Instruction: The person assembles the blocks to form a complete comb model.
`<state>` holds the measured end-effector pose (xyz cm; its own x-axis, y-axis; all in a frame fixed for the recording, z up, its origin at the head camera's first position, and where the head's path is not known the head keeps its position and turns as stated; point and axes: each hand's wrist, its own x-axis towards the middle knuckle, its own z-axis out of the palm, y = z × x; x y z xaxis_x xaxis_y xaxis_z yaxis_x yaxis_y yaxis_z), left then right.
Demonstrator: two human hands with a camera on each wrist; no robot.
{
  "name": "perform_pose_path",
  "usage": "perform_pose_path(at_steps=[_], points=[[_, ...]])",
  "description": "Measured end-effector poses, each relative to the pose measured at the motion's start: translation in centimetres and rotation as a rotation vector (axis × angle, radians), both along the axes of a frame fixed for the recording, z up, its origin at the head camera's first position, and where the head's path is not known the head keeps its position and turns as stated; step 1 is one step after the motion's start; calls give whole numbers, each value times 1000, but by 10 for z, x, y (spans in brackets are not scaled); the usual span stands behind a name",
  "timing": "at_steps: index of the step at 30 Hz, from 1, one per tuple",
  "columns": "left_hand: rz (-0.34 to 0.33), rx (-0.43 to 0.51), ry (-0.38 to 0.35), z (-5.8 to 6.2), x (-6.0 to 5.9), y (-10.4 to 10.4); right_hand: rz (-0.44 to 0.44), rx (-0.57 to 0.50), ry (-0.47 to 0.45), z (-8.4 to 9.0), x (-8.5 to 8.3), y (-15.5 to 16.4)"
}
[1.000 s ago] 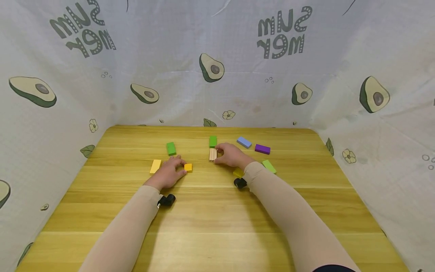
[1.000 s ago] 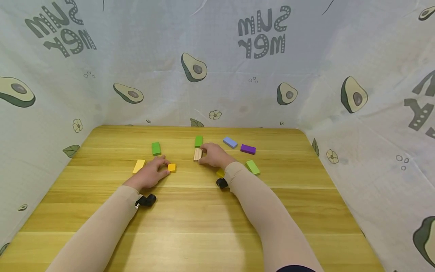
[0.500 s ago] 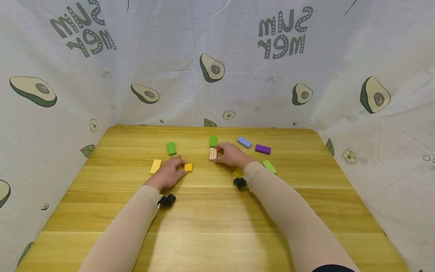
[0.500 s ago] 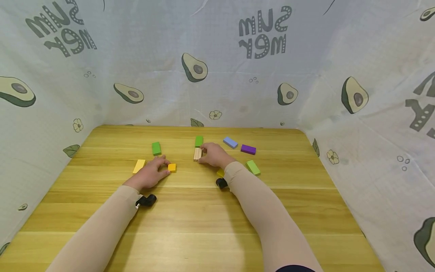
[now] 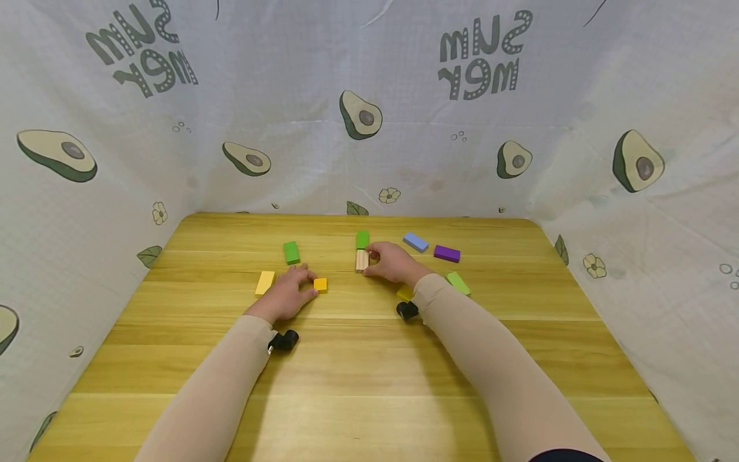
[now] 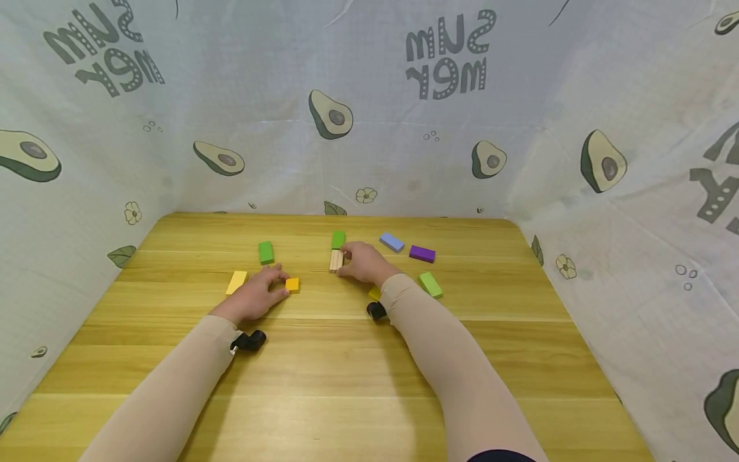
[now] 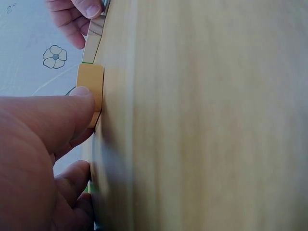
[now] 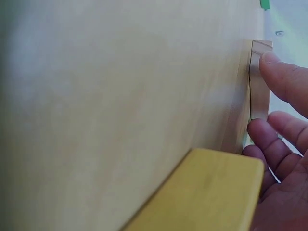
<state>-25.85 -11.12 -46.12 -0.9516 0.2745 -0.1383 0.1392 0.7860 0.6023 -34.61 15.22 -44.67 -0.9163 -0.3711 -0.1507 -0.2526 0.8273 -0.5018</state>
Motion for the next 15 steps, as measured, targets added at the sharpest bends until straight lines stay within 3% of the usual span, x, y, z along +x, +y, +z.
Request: perform_pose_path(at_steps=[15], points=[[4, -7, -2, 0, 0, 1, 9, 3, 2, -1, -1, 0]])
